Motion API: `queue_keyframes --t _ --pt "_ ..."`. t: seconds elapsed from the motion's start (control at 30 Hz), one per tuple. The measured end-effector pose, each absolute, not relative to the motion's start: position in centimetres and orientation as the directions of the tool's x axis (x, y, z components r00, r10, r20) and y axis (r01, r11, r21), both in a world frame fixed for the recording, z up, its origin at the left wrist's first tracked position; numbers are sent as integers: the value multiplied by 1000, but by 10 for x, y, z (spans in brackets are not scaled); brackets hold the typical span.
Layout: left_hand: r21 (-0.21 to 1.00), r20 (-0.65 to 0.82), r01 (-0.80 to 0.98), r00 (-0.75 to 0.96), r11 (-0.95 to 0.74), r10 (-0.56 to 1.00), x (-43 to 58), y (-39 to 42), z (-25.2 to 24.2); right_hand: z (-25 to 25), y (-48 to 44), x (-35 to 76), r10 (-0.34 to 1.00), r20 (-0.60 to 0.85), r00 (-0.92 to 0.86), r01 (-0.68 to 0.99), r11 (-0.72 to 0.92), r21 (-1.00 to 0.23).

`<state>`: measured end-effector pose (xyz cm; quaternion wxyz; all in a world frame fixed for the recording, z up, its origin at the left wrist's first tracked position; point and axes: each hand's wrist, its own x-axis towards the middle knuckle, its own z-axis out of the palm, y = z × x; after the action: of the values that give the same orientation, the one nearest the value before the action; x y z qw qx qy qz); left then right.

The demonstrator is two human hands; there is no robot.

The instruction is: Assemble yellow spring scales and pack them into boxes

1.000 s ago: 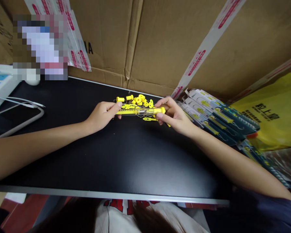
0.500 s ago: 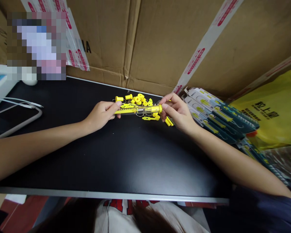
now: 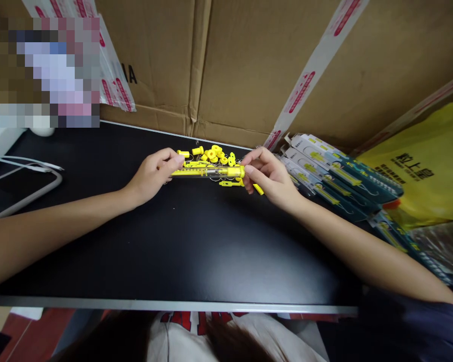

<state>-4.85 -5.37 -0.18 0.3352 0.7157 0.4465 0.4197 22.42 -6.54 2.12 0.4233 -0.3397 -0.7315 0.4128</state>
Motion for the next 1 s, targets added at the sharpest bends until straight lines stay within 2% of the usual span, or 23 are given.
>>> queue_keyframes --t 0.1,0.43,0.53,0.63,0.7,0.8,0.9,1.0 --pt "859 306 348 238 -375 922 -48 -54 -1 21 -66 224 847 345 -405 154 435 -887" --pt "775 246 506 308 -378 919 -50 -52 -2 24 -64 226 865 330 -378 177 417 -892" --pt "776 259 491 325 -396 910 -50 -50 -2 29 -55 236 870 318 -377 268 431 -862" --pt "781 260 479 334 -401 906 -51 -49 -2 34 -44 249 828 308 -468 476 530 -702" --pt "779 259 481 338 -402 905 -51 -49 -3 34 -39 256 778 283 -561 611 620 -492" --pt "775 256 487 341 -403 905 -51 -49 -2 30 -36 260 727 161 -668 698 687 -202" --pt "771 264 490 336 -407 904 -51 -50 -2 24 -36 258 713 117 -691 708 701 -87" --pt "770 271 488 334 -411 903 -51 -50 -1 21 -37 257 713 119 -691 712 700 -58"
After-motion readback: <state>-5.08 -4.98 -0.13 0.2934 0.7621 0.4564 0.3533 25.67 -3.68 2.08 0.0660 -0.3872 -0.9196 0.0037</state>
